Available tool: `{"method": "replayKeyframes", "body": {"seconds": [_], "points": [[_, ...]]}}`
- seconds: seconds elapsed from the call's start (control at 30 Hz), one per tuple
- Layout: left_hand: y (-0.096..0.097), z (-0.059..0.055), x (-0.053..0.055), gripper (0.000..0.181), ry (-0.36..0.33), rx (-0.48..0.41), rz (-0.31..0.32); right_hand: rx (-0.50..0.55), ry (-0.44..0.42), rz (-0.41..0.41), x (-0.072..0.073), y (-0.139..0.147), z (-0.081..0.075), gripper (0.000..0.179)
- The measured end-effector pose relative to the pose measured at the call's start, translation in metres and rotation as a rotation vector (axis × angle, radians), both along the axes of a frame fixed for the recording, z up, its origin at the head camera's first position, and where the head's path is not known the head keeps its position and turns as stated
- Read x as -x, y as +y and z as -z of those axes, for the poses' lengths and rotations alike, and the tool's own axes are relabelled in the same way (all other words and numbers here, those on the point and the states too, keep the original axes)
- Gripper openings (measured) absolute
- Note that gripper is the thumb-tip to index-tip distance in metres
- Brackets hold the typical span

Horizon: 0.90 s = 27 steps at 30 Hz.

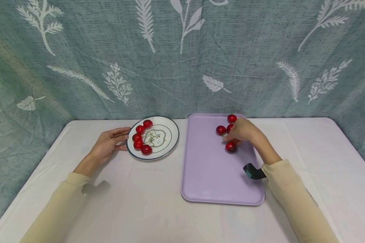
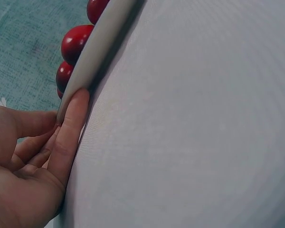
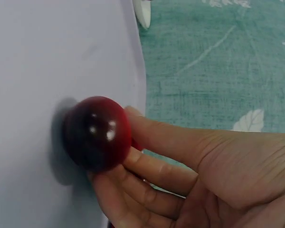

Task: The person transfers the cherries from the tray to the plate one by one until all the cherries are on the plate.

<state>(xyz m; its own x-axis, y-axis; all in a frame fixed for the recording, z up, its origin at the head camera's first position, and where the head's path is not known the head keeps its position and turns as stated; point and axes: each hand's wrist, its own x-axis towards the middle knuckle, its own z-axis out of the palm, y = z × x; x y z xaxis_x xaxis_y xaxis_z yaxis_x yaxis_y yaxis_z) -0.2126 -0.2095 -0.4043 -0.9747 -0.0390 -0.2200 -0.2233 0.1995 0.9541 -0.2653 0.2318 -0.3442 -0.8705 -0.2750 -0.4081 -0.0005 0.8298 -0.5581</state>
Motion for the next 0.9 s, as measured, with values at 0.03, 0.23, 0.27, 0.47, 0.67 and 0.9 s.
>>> {"method": "replayKeyframes", "body": {"seconds": [0.03, 0.23, 0.27, 0.47, 0.67, 0.9], "points": [[0.000, 0.000, 0.000, 0.045, -0.002, 0.001, -0.003, -0.011, 0.003, 0.001, 0.000, 0.000, 0.001, 0.030], [0.001, 0.001, 0.000, 0.045, -0.010, 0.008, -0.016, -0.036, 0.016, 0.003, 0.002, -0.002, 0.005, 0.034], [0.001, 0.001, 0.000, 0.045, -0.009, 0.008, -0.016, -0.036, 0.018, 0.002, 0.002, -0.002, 0.005, 0.034], [0.001, 0.001, 0.000, 0.045, -0.012, 0.015, -0.017, -0.043, 0.015, 0.012, 0.002, -0.003, 0.001, 0.034], [0.001, 0.001, 0.001, 0.045, -0.006, 0.011, -0.016, -0.010, -0.014, 0.017, 0.000, -0.002, -0.005, 0.028], [0.001, 0.000, 0.001, 0.045, 0.004, -0.004, -0.007, 0.040, -0.004, -0.021, -0.002, -0.009, -0.016, 0.025]]}}
